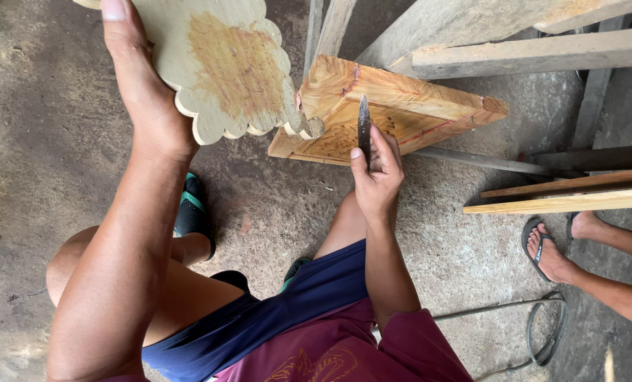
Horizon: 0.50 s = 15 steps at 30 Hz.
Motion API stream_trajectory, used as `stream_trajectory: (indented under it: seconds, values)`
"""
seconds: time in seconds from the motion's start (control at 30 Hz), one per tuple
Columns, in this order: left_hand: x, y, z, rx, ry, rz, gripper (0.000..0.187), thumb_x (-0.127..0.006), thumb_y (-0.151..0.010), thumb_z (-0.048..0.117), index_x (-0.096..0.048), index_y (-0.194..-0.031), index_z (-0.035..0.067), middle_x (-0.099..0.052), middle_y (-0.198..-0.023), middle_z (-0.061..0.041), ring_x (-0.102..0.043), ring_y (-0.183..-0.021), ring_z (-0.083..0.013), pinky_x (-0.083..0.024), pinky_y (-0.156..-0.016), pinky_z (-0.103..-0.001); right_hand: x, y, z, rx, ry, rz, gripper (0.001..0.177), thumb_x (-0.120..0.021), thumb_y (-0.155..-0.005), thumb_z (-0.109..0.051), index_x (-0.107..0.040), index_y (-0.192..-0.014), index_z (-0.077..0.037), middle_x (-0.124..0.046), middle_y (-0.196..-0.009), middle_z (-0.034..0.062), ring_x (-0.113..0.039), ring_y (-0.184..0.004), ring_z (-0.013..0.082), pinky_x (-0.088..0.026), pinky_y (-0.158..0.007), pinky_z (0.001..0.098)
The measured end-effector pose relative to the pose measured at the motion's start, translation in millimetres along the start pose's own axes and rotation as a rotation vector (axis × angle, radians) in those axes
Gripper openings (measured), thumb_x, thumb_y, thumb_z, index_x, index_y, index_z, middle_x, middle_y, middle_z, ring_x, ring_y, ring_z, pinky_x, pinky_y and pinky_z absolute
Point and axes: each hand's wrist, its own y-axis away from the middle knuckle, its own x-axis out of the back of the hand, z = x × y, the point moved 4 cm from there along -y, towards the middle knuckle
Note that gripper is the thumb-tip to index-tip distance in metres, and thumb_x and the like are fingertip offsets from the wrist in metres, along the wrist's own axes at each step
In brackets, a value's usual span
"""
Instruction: The person uses a knife to carve a decorative pattern onto a wooden board, following a paper template. They position the template, trace the design, and then carve along the marked lines.
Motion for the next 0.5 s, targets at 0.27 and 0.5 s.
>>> stream_trajectory:
  seconds: [0.27, 0.5]
  values:
    - [-0.6, 6.7, 1.0, 0.025, -0.031, -0.038, 0.081, -0.043, -0.109, 0.073, -0.044, -0.149, 0.002, -0.055, -0.146, -0.022, -0.061, -0.141, -0.0309, -0.056, -0.120, -0.049, 1.2, 8.2, 16.8, -0.167, -0.205, 0.036, 0.027, -0.053, -0.110, -0.005, -0.058, -0.136, 0.005, -0.070, -0.113, 0.0119, -0.071, -0.087, 0.0143, -0.059, -0.076, 0.0269]
    - [5.5, 3.6, -14.9, 0.023, 0.062, -0.029, 0.077, -0.046, -0.109, 0.070, -0.044, -0.148, 0.003, -0.055, -0.144, -0.017, -0.059, -0.139, -0.0269, -0.053, -0.120, -0.046, 9.1, -3.1, 10.6, 0.135, 0.166, 0.153, 0.021, -0.066, -0.106, 0.001, -0.066, -0.126, 0.004, -0.068, -0.121, 0.0162, -0.070, -0.101, 0.0218, -0.060, -0.087, 0.0321]
